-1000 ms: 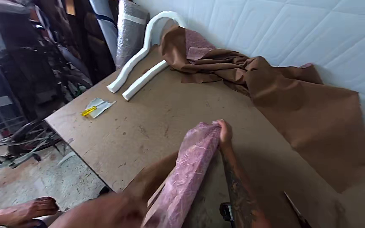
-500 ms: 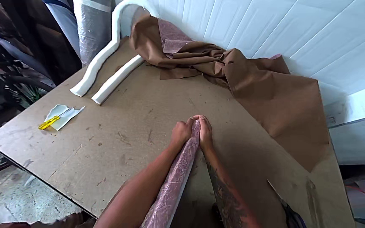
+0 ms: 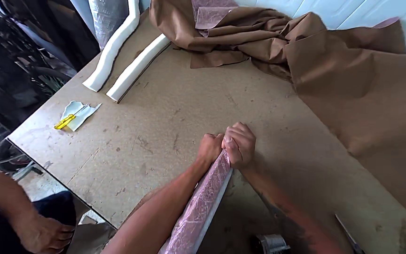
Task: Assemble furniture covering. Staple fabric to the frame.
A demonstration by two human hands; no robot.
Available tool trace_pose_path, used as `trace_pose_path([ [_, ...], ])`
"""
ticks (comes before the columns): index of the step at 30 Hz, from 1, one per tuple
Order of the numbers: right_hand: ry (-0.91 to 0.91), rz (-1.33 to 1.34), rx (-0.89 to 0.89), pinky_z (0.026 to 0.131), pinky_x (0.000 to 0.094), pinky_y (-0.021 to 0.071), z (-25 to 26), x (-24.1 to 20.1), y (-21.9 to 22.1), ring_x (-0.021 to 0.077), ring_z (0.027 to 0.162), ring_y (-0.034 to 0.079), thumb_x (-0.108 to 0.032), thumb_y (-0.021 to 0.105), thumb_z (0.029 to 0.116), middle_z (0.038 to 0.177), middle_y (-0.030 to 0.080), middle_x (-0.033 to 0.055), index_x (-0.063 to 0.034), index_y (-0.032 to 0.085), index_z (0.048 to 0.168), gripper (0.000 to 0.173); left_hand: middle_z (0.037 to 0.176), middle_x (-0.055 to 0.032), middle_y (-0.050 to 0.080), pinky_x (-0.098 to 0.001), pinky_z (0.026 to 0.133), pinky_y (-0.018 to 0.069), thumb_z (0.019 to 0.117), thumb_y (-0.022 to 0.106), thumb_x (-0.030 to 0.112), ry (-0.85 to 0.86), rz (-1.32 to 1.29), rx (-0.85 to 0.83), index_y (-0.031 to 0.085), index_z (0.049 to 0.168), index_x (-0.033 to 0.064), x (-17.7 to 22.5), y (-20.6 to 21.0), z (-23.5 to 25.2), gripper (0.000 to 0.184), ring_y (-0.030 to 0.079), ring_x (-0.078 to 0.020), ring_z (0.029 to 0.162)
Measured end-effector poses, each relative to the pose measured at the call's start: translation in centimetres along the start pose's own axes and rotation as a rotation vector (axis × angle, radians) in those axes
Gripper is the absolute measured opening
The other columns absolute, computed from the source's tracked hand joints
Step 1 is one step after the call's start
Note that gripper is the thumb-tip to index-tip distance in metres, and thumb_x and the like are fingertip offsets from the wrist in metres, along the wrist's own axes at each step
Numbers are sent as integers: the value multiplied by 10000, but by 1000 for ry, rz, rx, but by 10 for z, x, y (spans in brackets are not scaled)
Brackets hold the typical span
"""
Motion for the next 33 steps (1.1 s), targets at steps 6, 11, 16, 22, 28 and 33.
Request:
trace_pose_path([
  [6, 442, -389, -542, 506, 493, 411, 44, 28, 28, 227, 546, 541, -647, 319, 1043, 543, 471, 16, -179, 496, 606, 664, 623, -54, 618, -495, 546, 494, 1007, 557, 400, 40, -16, 17, 623, 645, 122, 1, 0, -1, 461, 618, -218, 596],
  [11, 641, 347, -246, 881, 430, 604, 34, 32, -25, 199, 971, 718, -387, 434, 1099, 1045, 750, 34, -97, 723, 1086, 409, 631, -65, 624, -523, 563, 507, 1001, 492, 502, -41, -76, 13, 620, 642, 125, -4, 2, -4, 536, 631, -240, 615],
  [16, 762, 320, -386, 805, 400, 621, -37, 40, -30, 146, 1043, 695, -529, 731, 890, 1251, 694, -59, -296, 555, 1403, 590, 621, -58, 624, -525, 558, 506, 979, 509, 516, -63, -98, 37, 610, 616, 141, -6, 3, -1, 531, 632, -240, 611],
  [22, 856, 378, -413, 753, 428, 638, -33, 56, -11, 211, 883, 728, -460, 844, 812, 1030, 731, 54, -234, 619, 1254, 545, 860, 6, 690, -536, 645, 568, 923, 589, 630, 172, 223, 416, 694, 899, 249, 43, -72, -31, 395, 690, -218, 790],
  [28, 844, 340, -430, 775, 414, 620, -26, 62, -12, 188, 878, 713, -463, 857, 793, 995, 724, 46, -212, 636, 1214, 537, 1059, -114, 731, -615, 882, 560, 821, 478, 895, 80, 383, -145, 743, 1109, 182, 34, -53, -60, 813, 705, -302, 1007],
  [33, 517, 4, -828, 1100, 481, 476, 6, 41, -19, 193, 1379, 500, -348, 755, 919, 1538, 504, -13, -245, 764, 1160, 263, 871, -98, 739, -405, 739, 600, 953, 683, 525, 166, -165, -403, 731, 1060, 79, 38, -15, -67, 461, 712, -190, 770],
])
Point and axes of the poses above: each hand's wrist, its own z-axis towards the middle knuckle, its own y-axis out of the palm, x = y × z, the point moved 9 cm from there along z, towards the middle knuckle
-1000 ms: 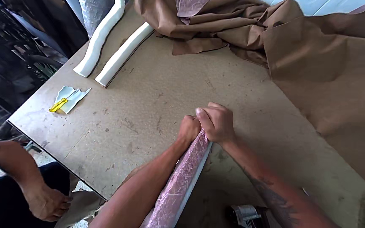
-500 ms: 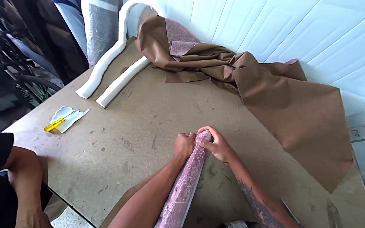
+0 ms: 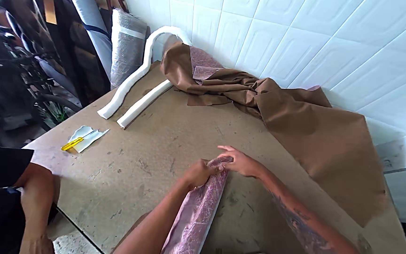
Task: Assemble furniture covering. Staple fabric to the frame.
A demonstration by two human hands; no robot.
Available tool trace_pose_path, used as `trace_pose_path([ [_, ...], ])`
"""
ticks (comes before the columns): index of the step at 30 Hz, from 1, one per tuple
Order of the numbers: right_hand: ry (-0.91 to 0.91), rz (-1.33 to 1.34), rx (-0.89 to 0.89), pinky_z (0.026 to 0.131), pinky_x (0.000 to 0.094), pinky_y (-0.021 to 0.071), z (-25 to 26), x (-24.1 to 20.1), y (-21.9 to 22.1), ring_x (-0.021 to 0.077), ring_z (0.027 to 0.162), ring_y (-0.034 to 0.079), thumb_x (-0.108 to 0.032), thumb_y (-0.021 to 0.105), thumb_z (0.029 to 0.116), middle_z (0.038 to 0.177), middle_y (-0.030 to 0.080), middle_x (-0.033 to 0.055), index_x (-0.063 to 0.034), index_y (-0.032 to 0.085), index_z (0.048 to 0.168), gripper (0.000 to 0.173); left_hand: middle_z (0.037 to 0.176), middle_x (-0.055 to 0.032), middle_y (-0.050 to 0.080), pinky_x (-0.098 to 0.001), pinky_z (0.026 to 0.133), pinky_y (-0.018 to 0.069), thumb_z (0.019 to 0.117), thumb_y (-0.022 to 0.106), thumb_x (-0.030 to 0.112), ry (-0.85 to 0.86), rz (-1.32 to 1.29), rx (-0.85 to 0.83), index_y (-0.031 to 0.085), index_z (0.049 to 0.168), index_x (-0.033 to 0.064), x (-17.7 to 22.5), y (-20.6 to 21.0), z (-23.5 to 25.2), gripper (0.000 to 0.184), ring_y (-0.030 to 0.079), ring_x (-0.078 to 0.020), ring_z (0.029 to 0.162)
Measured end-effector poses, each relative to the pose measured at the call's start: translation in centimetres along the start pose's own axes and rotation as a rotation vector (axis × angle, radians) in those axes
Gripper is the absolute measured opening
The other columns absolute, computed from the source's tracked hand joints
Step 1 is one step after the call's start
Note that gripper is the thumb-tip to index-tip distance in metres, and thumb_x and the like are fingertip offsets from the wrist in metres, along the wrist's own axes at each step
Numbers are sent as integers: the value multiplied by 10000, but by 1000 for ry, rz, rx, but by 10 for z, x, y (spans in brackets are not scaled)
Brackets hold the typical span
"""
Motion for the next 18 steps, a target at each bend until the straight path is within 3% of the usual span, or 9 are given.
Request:
trace_pose_path([
  [1, 14, -95, -124, 1165, 512, 404, 3, -21, -4, 241, 1455, 419, -281, 736, 942, 1603, 430, 27, -265, 758, 1223, 282, 882, -92, 744, -406, 737, 604, 959, 691, 490, 29, -15, 27, 732, 1085, 93, 2, -1, -2, 418, 718, -189, 773],
  [2, 31, -157, -254, 1190, 523, 367, 6, -41, -5, 268, 1470, 406, -215, 725, 954, 1606, 431, 60, -255, 728, 1298, 347, 876, -80, 744, -412, 725, 605, 965, 684, 486, 62, 5, 69, 737, 1090, 115, 3, -3, -3, 395, 715, -188, 763],
  [3, 30, -190, -395, 1182, 493, 386, 12, -49, -1, 243, 1433, 462, -196, 723, 958, 1553, 500, 64, -224, 697, 1344, 388, 844, -66, 732, -418, 693, 598, 970, 672, 496, 94, 42, 134, 739, 1058, 133, 2, -7, -4, 379, 701, -186, 733],
  [4, -28, -195, -511, 1112, 443, 470, 22, -46, 8, 189, 1301, 582, -222, 737, 948, 1408, 627, 56, -172, 709, 1312, 369, 783, -51, 699, -429, 652, 580, 976, 650, 520, 121, 88, 215, 719, 977, 146, 0, -13, -5, 381, 674, -186, 687],
  [5, -74, -163, -591, 950, 422, 554, 31, -44, 17, 157, 1059, 681, -227, 754, 935, 1152, 727, 60, -105, 748, 1177, 272, 732, -30, 674, -435, 629, 575, 974, 632, 558, 144, 134, 291, 695, 901, 163, -3, -19, -7, 407, 660, -178, 658],
  [6, -89, -134, -665, 798, 409, 558, 40, -45, 25, 144, 856, 678, -209, 756, 929, 939, 727, 64, -53, 748, 1026, 184, 700, -8, 655, -435, 620, 574, 968, 617, 589, 162, 161, 368, 680, 849, 177, -4, -26, -8, 433, 651, -166, 642],
  [8, -45, -162, -761, 687, 387, 522, 54, -51, 35, 133, 700, 624, -183, 764, 919, 776, 681, 55, -33, 729, 889, 157, 646, 22, 604, -426, 603, 552, 961, 588, 638, 165, 181, 519, 648, 769, 192, -8, -35, -11, 490, 619, -151, 614],
  [12, -60, -343, -751, 584, 414, 482, 66, -61, 49, 150, 613, 586, -197, 813, 851, 681, 641, 38, -70, 715, 769, 181, 579, 44, 538, -437, 565, 524, 968, 547, 659, 154, 187, 715, 596, 672, 213, -22, -32, -19, 537, 573, -144, 561],
  [18, 160, -559, -544, 640, 519, 543, 65, -51, 38, 175, 709, 648, -352, 856, 770, 737, 677, -21, -214, 758, 816, 175, 545, 56, 505, -415, 513, 486, 982, 544, 633, 138, 167, 755, 553, 629, 223, -28, -32, -21, 541, 528, -136, 508],
])
Point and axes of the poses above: each hand's wrist, its own z-axis towards the middle knuckle, its own y-axis out of the palm, x = y × z, the point moved 9 cm from there along z, towards the middle knuckle
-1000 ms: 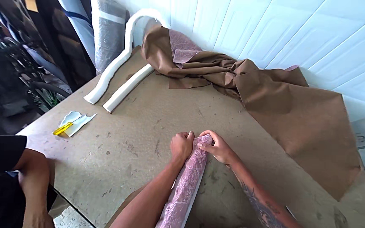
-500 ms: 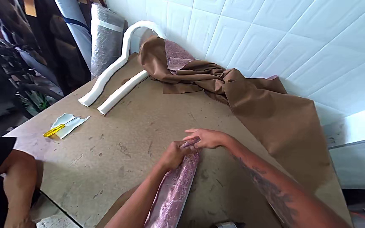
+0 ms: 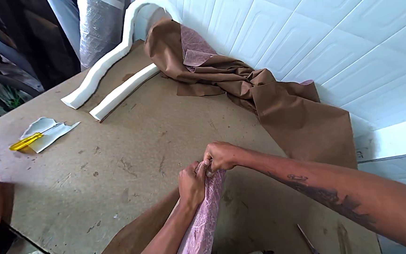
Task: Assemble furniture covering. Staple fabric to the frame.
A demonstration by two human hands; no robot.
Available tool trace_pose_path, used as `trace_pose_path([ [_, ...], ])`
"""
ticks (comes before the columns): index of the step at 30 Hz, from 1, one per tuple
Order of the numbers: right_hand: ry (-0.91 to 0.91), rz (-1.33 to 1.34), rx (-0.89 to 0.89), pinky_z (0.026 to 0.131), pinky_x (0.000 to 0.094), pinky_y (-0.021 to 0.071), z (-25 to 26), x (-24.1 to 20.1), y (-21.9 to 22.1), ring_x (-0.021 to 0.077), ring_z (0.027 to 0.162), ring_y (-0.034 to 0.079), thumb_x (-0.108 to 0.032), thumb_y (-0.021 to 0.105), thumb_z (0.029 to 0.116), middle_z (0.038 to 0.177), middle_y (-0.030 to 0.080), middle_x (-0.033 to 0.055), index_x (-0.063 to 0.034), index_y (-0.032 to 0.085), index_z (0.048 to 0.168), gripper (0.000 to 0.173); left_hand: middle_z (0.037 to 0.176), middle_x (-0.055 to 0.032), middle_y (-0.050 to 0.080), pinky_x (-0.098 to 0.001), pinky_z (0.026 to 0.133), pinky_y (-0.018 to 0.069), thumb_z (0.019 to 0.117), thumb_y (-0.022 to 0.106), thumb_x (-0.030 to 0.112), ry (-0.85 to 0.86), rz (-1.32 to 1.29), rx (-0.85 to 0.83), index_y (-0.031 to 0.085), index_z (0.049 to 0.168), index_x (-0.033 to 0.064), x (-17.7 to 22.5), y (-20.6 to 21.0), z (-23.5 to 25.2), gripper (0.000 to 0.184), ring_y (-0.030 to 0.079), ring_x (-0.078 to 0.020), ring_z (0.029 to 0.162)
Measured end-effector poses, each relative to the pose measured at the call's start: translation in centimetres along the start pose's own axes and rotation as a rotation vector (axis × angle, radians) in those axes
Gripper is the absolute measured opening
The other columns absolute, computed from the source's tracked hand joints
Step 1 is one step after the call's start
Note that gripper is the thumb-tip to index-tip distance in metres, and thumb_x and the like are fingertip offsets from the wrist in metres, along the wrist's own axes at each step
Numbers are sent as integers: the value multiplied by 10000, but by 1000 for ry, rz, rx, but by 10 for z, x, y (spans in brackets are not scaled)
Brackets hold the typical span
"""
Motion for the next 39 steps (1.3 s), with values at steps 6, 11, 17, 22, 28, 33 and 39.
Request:
trace_pose_path([
  [6, 11, 113, -3, 619, 492, 542, 11, -2, 4, 174, 659, 641, -350, 882, 765, 702, 677, 6, -172, 762, 790, 216, 520, 40, 484, -405, 452, 432, 976, 556, 644, 7, -48, 28, 539, 612, 215, -12, -3, 0, 563, 484, -150, 459],
  [11, -412, 450, -274, 821, 410, 597, -3, -16, 15, 157, 862, 710, -201, 799, 876, 953, 741, 81, -23, 728, 1094, 291, 536, 60, 484, -412, 471, 452, 957, 572, 663, 105, 47, 129, 537, 633, 228, 6, -18, -4, 543, 496, -141, 479],
  [17, -466, 382, -303, 733, 371, 578, 3, -24, 14, 127, 763, 689, -179, 822, 857, 840, 725, 62, -19, 737, 956, 207, 532, 67, 460, -388, 458, 426, 967, 577, 638, 222, 107, 184, 505, 620, 226, 21, -31, -1, 544, 468, -128, 470],
  [22, -397, 487, 36, 560, 365, 498, -18, -11, 7, 110, 586, 584, -265, 818, 864, 655, 626, 10, -78, 687, 791, 239, 672, 14, 604, -484, 589, 544, 816, 473, 901, 10, 103, -275, 668, 849, 240, -3, -19, 19, 690, 615, -182, 624],
  [28, -313, 274, 232, 622, 450, 536, -23, -6, 9, 89, 681, 633, -304, 767, 854, 712, 669, -90, -244, 746, 804, 81, 679, -13, 676, -500, 641, 588, 670, 677, 890, -149, 166, -619, 718, 772, 187, -2, 10, -10, 712, 681, -188, 654],
  [33, -213, 161, 238, 669, 492, 558, -17, -10, 3, 112, 749, 666, -289, 774, 846, 762, 698, -86, -272, 777, 866, 26, 634, -48, 682, -418, 556, 591, 827, 744, 663, -220, -129, -474, 720, 767, 142, -10, 13, -16, 525, 673, -183, 557],
  [39, -128, 99, 79, 611, 480, 524, 11, -12, 2, 150, 671, 628, -282, 815, 821, 695, 656, -30, -203, 744, 800, 109, 632, -87, 674, -397, 540, 572, 880, 731, 611, -268, -309, -437, 724, 788, 101, -20, 14, -16, 518, 654, -203, 539],
])
Point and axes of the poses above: each hand's wrist, its own z-axis towards the middle knuckle, its own y-axis out of the palm, x = y × z, the point moved 9 cm from there along z, towards the middle knuckle
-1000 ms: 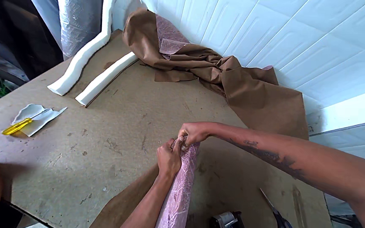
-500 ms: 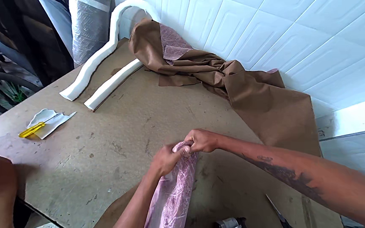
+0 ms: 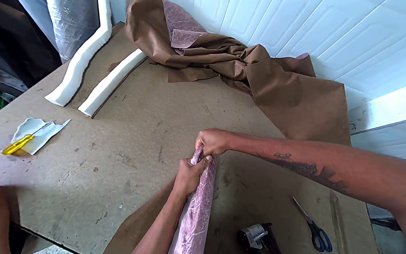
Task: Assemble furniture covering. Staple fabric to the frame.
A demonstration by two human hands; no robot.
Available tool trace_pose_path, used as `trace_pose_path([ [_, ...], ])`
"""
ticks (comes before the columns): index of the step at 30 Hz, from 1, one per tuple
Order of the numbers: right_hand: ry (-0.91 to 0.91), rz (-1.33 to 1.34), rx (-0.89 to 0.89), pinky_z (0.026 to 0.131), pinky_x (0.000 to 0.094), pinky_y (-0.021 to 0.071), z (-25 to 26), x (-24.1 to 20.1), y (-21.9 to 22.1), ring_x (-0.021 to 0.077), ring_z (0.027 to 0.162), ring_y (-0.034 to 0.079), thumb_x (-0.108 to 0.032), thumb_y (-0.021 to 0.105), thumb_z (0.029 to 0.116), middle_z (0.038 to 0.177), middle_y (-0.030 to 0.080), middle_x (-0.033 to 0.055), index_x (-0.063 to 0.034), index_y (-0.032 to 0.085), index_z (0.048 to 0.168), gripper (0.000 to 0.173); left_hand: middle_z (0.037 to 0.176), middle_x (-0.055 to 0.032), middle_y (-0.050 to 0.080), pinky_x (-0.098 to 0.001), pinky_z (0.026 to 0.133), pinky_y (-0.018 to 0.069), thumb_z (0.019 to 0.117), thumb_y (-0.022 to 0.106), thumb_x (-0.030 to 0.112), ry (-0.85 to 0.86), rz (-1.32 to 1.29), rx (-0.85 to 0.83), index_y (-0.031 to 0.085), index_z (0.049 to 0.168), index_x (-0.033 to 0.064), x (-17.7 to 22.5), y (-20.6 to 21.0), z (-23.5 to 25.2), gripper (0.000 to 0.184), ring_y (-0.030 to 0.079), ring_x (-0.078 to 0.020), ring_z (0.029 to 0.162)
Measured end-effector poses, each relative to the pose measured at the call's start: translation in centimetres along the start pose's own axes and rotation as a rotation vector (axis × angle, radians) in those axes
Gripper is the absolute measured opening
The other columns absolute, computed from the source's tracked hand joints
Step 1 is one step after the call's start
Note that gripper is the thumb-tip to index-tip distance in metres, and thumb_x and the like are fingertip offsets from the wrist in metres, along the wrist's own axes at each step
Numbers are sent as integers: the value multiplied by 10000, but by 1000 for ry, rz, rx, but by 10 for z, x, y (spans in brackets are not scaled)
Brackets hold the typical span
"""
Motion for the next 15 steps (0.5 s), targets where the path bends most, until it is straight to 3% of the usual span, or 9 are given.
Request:
trace_pose_path([
  [5, -92, 92, -217, 612, 414, 512, 24, -1, 3, 150, 666, 620, -132, 775, 866, 741, 673, 41, -80, 755, 881, 58, 663, -94, 694, -404, 577, 589, 886, 734, 595, 24, -88, 8, 735, 806, 86, 0, -3, 6, 515, 677, -204, 574],
  [8, -216, 238, -395, 887, 431, 574, 37, -3, 17, 176, 975, 708, -86, 759, 895, 1056, 753, 70, -68, 738, 1178, 284, 657, -104, 688, -401, 554, 577, 867, 751, 602, 30, -120, 25, 732, 806, 81, -2, -5, 4, 525, 665, -211, 557],
  [11, -322, 275, -558, 1017, 478, 503, 52, 2, 36, 204, 1188, 647, -136, 726, 893, 1275, 709, 42, -139, 673, 1360, 470, 665, -102, 694, -417, 577, 599, 855, 758, 614, 33, -113, 44, 725, 796, 76, -4, -5, 7, 543, 684, -218, 579],
  [13, -348, 382, -541, 1011, 504, 507, 59, 9, 40, 242, 1199, 646, -179, 703, 887, 1310, 695, 72, -110, 650, 1385, 506, 682, -92, 708, -429, 606, 613, 885, 748, 571, 37, -98, 52, 732, 805, 74, -7, -5, 8, 504, 702, -216, 609],
  [15, -247, 573, -375, 987, 553, 518, 55, 26, 18, 320, 1213, 627, -133, 653, 917, 1365, 643, 154, -52, 578, 1430, 525, 705, -93, 723, -425, 624, 620, 915, 742, 514, 39, -107, 44, 754, 835, 77, -10, -5, 8, 444, 713, -209, 628],
])
Point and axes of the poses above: each hand's wrist, its own z-axis towards the middle knuckle, its own y-axis out of the palm, x = y × z, the point moved 9 cm from there along z, towards the middle knuckle
